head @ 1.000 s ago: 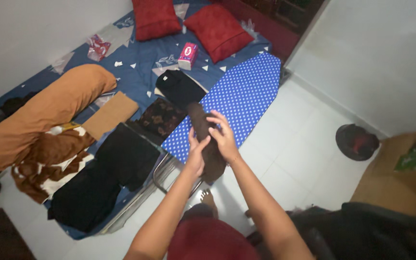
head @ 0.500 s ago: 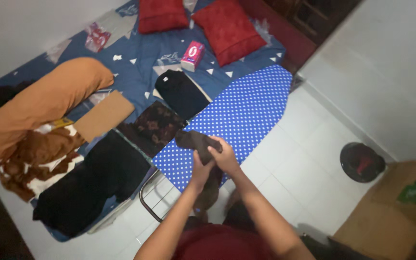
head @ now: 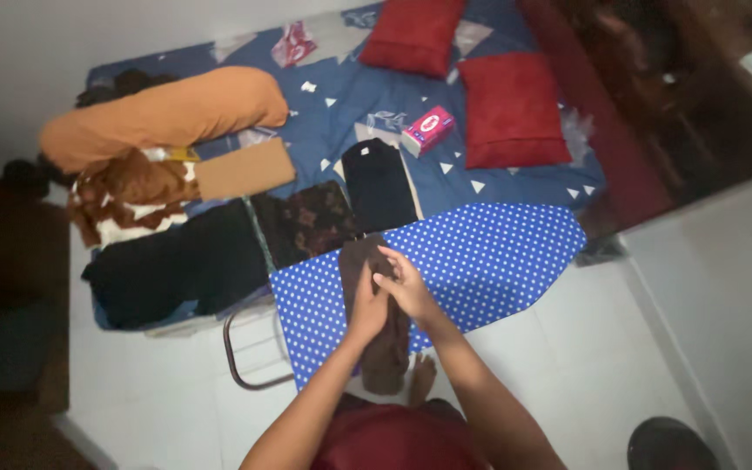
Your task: The person folds a black garment, a brown garment, and another black garment by hand on an ironing board, smoothing each one flat and folding it into a rectangle before placing it on a bed.
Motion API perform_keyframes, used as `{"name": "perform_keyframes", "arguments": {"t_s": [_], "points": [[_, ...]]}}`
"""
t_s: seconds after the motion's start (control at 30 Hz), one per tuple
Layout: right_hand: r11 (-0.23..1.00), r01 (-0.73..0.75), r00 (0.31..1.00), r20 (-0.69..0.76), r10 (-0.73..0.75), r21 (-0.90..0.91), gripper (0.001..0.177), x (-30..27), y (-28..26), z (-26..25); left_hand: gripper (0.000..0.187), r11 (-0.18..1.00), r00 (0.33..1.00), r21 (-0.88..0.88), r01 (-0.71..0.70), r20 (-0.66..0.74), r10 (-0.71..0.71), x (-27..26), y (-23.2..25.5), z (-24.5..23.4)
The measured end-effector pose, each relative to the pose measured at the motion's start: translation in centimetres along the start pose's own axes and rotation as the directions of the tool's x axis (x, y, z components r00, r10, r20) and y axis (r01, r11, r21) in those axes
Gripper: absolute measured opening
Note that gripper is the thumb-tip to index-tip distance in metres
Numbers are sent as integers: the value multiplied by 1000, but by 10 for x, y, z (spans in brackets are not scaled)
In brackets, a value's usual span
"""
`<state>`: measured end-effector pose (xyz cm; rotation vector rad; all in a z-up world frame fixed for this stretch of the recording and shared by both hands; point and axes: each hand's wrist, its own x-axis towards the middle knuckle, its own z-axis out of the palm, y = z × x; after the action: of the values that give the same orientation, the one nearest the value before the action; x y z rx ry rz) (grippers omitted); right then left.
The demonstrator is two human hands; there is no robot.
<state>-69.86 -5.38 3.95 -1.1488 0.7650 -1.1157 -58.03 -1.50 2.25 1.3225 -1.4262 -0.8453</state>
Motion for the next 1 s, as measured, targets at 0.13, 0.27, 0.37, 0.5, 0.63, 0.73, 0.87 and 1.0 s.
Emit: {"name": "perform_keyframes", "arguments": {"t_s": [0.13, 0.27, 0.37, 0.5, 0.63, 0.73, 0.87, 1.0], "points": [[975, -162, 985, 39, 170, -152, 59, -6, -1, -25, 48, 931, 937, -188, 313, -100, -335, -11, -9, 19], [949, -163, 986, -24, 162, -269, 44, -9, -5, -29, 56, 924, 902, -81, 375, -197, -383, -27, -4, 29], [967, -38, 999, -29, 31, -252, 45, -5, -17, -26, 69, 961, 952, 145, 236, -233, -199, -36, -3, 33], [998, -48, 994, -104, 43, -42, 49, 3, -47, -16, 57, 906, 927, 296, 301, -315, -205, -58, -40, 40], [998, 67, 986, -155, -64, 10, 45, 10, -66, -17, 43, 815, 864, 321, 483, -327, -384, -68, -94, 41], [998, 58, 969, -241, -62, -22, 41, 15, -66, -32, 29, 864, 838, 78, 498, -297, -457, -56, -97, 27], [836, -17, 927, -322, -193, -548, 35, 24, -69, -66, 36, 869, 833, -214, 447, -255, -491, -19, -44, 11], [427, 131, 914, -58, -402, -895, 47, 3, -87, -60, 29, 881, 836, -185, 435, -280, -472, 0, 23, -2]]}}
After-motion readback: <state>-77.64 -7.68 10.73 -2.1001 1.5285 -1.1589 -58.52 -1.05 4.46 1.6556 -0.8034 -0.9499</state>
